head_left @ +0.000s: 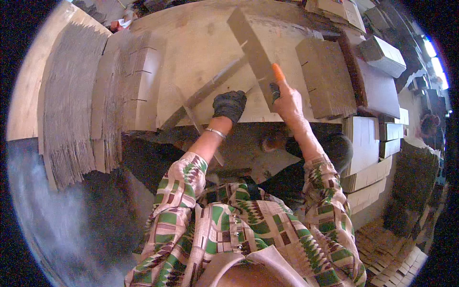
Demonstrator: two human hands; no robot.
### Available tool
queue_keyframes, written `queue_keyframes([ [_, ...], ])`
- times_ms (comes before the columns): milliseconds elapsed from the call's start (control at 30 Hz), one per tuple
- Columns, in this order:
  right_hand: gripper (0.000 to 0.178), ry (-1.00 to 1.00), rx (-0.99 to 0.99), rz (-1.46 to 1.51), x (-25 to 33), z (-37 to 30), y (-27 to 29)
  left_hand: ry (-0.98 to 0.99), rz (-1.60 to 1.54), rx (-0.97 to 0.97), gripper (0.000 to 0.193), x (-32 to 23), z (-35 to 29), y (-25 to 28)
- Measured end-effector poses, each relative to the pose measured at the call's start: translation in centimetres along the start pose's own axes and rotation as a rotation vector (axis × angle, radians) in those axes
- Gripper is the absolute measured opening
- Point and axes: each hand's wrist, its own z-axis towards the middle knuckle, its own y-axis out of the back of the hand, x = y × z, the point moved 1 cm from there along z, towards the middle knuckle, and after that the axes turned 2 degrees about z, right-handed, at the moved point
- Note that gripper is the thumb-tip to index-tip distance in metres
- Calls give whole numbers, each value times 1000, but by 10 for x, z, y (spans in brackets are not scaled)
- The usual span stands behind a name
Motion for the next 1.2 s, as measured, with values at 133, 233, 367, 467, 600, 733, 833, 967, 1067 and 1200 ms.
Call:
queue_keyframes([
  [133, 98, 43, 106, -166, -5, 7, -30, 35, -20, 111, 29, -1, 1, 6],
  [233, 94, 81, 51, -155, -8, 1, -31, 47, -124, 259, 27, -10, 2, 24],
  [367, 90, 128, 2, -90, -10, -7, -31, 125, -210, -462, 32, 11, 1, 18],
  [467, 88, 143, -29, -48, -18, -13, -38, 242, -15, -473, 39, 35, 28, 35],
  [600, 97, 2, 39, -13, -5, -19, -36, 397, -118, 95, 33, 66, 50, 27],
  [733, 89, 123, 38, -96, -14, -22, -39, 422, -173, 131, 35, 66, 50, 19],
  [833, 94, 47, 156, -193, -9, -13, -45, 456, -175, 145, 36, 66, 50, 20],
  [967, 97, -39, 339, -348, -1, 5, -55, 443, -203, 130, 37, 63, 51, 25],
  [1067, 97, -77, 419, -367, -4, 8, -57, 418, -277, 95, 41, 65, 51, 24],
  [1200, 90, 5, 184, -270, -28, 5, -31, 289, -194, -162, 52, 70, 28, 26],
])
